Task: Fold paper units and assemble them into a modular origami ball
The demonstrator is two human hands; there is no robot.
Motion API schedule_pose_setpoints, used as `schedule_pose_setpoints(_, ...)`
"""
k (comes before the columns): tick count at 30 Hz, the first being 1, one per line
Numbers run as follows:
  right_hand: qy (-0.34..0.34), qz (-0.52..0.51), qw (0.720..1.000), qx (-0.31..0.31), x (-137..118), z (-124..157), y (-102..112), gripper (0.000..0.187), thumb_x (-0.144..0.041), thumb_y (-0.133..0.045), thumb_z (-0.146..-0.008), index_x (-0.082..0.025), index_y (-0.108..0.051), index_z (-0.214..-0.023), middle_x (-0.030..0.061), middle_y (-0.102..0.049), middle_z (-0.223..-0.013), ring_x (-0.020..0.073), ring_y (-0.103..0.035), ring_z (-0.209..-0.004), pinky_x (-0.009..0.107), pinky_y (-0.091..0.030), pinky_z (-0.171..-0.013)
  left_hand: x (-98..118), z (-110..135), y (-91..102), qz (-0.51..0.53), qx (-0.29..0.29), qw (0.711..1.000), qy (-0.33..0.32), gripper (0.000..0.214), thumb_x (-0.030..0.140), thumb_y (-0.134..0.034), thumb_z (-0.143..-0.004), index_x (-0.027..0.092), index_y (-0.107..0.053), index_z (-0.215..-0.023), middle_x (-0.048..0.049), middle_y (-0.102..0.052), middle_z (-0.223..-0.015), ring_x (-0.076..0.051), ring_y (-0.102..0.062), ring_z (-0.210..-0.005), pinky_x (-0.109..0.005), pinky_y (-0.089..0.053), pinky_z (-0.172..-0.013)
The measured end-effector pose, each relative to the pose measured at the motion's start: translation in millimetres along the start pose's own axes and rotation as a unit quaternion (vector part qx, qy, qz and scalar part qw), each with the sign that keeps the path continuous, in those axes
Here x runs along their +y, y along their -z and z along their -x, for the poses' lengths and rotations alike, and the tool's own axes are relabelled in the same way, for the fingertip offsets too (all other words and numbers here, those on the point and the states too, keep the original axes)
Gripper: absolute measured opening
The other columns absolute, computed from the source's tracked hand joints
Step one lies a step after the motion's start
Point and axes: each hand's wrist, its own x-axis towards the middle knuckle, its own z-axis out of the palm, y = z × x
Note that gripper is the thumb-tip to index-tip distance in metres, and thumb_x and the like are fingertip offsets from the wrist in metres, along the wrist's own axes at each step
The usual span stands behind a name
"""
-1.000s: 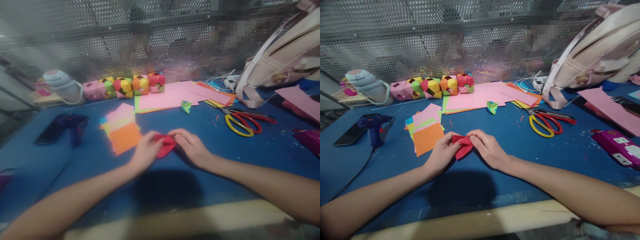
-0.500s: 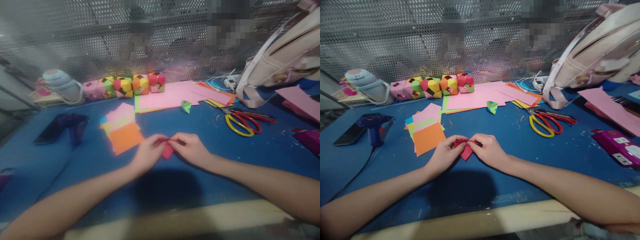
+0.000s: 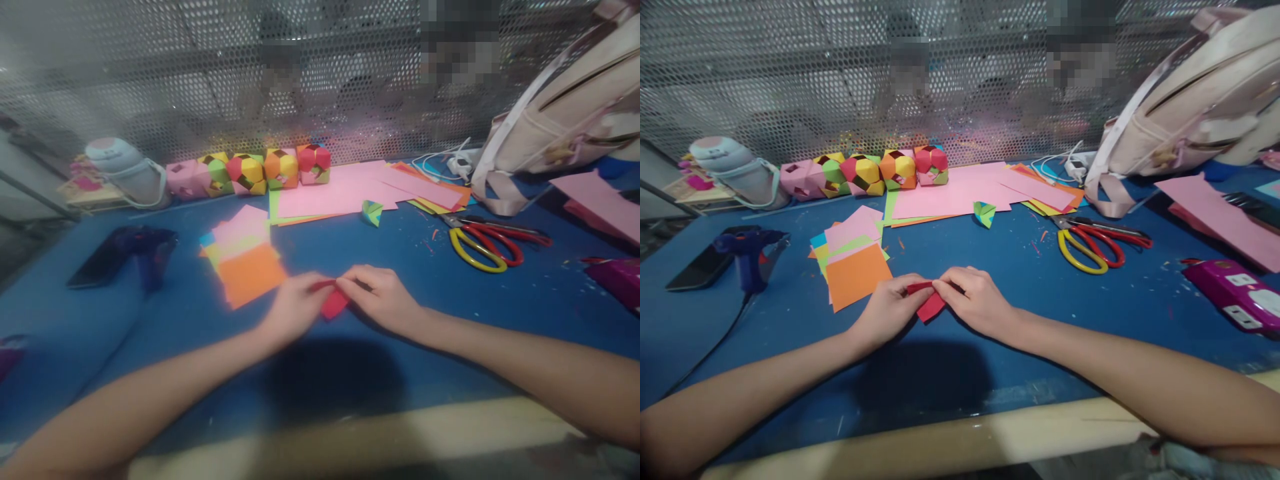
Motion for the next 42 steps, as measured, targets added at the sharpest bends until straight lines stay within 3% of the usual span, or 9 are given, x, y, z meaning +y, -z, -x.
schedule_pose_setpoints(4,0.035,0.019,0.999,0.025,1.5,-0.1,0.1,0.029,-0.020,-0.049,-0.091,-0.017,-0.061,-0.065,-0.0001,-0.062,-0.060,0.0106,-0.053,-0.056,0.024,-0.039,-0.060,-1.4,0.0,-0.4,0.019,-0.018,0.999,0.030,0.021,0.030,-0.056,-0.082,0.015,-0.068,-0.072,-0.0001,-0.066,-0.069,-0.014,-0.059,-0.069,-0.024,-0.046,-0.066)
schedule_pose_setpoints(8,0.031,0.020,0.999,0.034,4.0,-0.9,0.6,0.026,-0.018,-0.052,-0.089,-0.016,-0.063,-0.066,0.0008,-0.064,-0.060,0.0106,-0.054,-0.055,0.023,-0.040,-0.059,-1.6,0.6,0.3,0.079,-0.009,0.996,0.043,0.028,0.034,-0.054,-0.084,0.017,-0.071,-0.099,-0.0044,-0.072,-0.097,-0.019,-0.062,-0.088,-0.028,-0.047,-0.078)
schedule_pose_setpoints(10,0.032,0.022,0.999,0.037,4.6,-1.0,0.6,0.026,-0.018,-0.052,-0.089,-0.016,-0.063,-0.066,0.0006,-0.065,-0.060,0.0106,-0.055,-0.055,0.023,-0.040,-0.059,-2.7,0.6,1.3,0.108,-0.016,0.993,0.049,0.033,0.038,-0.052,-0.085,0.017,-0.070,-0.104,-0.0062,-0.071,-0.105,-0.020,-0.061,-0.091,-0.029,-0.047,-0.079)
schedule_pose_setpoints(15,0.063,0.028,0.997,0.041,4.3,-0.3,0.8,0.026,-0.017,-0.052,-0.090,-0.017,-0.063,-0.066,0.0003,-0.066,-0.061,0.0103,-0.056,-0.055,0.023,-0.040,-0.059,-8.6,-0.8,2.3,0.162,-0.045,0.984,0.059,0.040,0.045,-0.049,-0.087,0.013,-0.070,-0.096,-0.0089,-0.071,-0.097,-0.019,-0.062,-0.084,-0.031,-0.048,-0.076)
schedule_pose_setpoints(20,0.074,0.028,0.996,0.046,4.2,-0.8,0.8,0.025,-0.016,-0.053,-0.089,-0.016,-0.063,-0.067,0.0006,-0.067,-0.063,0.0103,-0.057,-0.056,0.023,-0.041,-0.059,-5.5,-0.3,1.2,0.132,-0.014,0.990,0.051,0.037,0.040,-0.047,-0.088,0.018,-0.068,-0.108,-0.0071,-0.070,-0.107,-0.020,-0.063,-0.092,-0.031,-0.048,-0.081)
schedule_pose_setpoints(23,0.076,0.021,0.996,0.048,4.3,-0.9,1.2,0.024,-0.017,-0.054,-0.089,-0.016,-0.064,-0.066,0.0002,-0.067,-0.061,0.0099,-0.057,-0.054,0.022,-0.041,-0.058,-2.8,-0.2,1.2,0.068,-0.018,0.997,0.023,0.027,0.035,-0.054,-0.084,0.019,-0.072,-0.097,-0.0042,-0.072,-0.097,-0.019,-0.063,-0.090,-0.030,-0.047,-0.084)
schedule_pose_setpoints(32,0.079,-0.011,0.996,0.037,3.3,0.5,2.7,0.027,-0.022,-0.057,-0.088,-0.016,-0.066,-0.064,-0.0002,-0.067,-0.058,0.0094,-0.056,-0.050,0.022,-0.041,-0.055,0.5,0.0,1.4,0.007,-0.009,1.000,-0.015,0.016,0.031,-0.059,-0.079,0.017,-0.063,-0.072,0.0017,-0.065,-0.069,-0.013,-0.057,-0.066,-0.025,-0.046,-0.066)
schedule_pose_setpoints(38,-0.007,-0.028,1.000,0.011,1.3,-2.2,2.6,0.027,-0.029,-0.055,-0.088,-0.017,-0.066,-0.067,0.0000,-0.068,-0.060,0.0111,-0.058,-0.053,0.022,-0.043,-0.053,0.6,3.1,1.0,-0.002,0.043,0.999,-0.021,0.016,0.031,-0.056,-0.082,0.017,-0.060,-0.074,0.0021,-0.062,-0.069,-0.013,-0.057,-0.066,-0.024,-0.045,-0.063)
schedule_pose_setpoints(42,0.026,0.010,1.000,0.006,3.8,-1.8,2.0,0.037,-0.032,-0.049,-0.092,-0.017,-0.063,-0.061,-0.0001,-0.064,-0.055,0.0106,-0.054,-0.051,0.022,-0.041,-0.053,-1.9,-0.2,0.2,-0.006,0.041,0.998,-0.038,0.014,0.029,-0.056,-0.082,0.017,-0.060,-0.075,0.0012,-0.063,-0.072,-0.014,-0.058,-0.070,-0.026,-0.047,-0.067)
